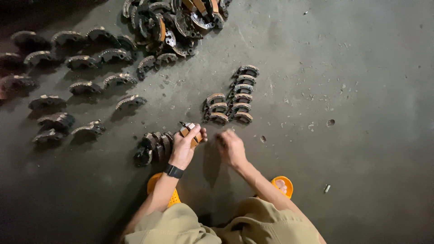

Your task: Sorting and stacking used motorcycle brake shoes on the floor.

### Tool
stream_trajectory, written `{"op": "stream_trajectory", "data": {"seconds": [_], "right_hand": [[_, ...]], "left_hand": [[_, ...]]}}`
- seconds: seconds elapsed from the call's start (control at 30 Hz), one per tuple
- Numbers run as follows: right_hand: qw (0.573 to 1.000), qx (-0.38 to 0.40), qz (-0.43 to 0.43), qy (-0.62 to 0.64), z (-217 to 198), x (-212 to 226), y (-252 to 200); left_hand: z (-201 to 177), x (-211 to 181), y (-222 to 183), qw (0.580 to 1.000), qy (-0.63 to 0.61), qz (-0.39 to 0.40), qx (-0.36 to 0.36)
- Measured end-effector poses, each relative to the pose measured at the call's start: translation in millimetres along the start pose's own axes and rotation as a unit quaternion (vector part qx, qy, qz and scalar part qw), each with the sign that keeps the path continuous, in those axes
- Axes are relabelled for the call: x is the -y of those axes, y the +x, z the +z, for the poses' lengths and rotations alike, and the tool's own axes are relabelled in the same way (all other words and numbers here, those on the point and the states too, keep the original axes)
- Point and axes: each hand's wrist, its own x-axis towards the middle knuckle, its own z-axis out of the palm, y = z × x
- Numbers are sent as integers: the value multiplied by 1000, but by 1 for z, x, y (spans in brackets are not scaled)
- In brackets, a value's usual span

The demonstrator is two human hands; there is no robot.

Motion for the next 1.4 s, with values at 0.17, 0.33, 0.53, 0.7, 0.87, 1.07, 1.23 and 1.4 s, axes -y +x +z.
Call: {"op": "stream_trajectory", "data": {"seconds": [0.17,0.33,0.53,0.7,0.87,1.07,1.23,1.4], "right_hand": [[990,-8,21,-139,-14,6,46],[959,30,13,-282,0,-5,52],[978,102,45,-175,-3,-1,42],[863,54,334,375,-1,-46,28],[784,63,350,508,-36,3,53],[862,72,287,411,-40,41,69],[875,28,215,433,-32,50,54],[913,47,133,382,-41,63,49]], "left_hand": [[1,1,1,1000,-23,7,16],[2,-8,1,994,-101,0,52],[7,-26,-5,970,-210,15,122],[16,-41,-14,964,-223,36,140],[19,-39,-13,971,-179,56,150],[7,-25,-11,992,36,93,78],[12,-43,-19,985,150,87,22],[-24,-7,3,961,267,67,30]]}}
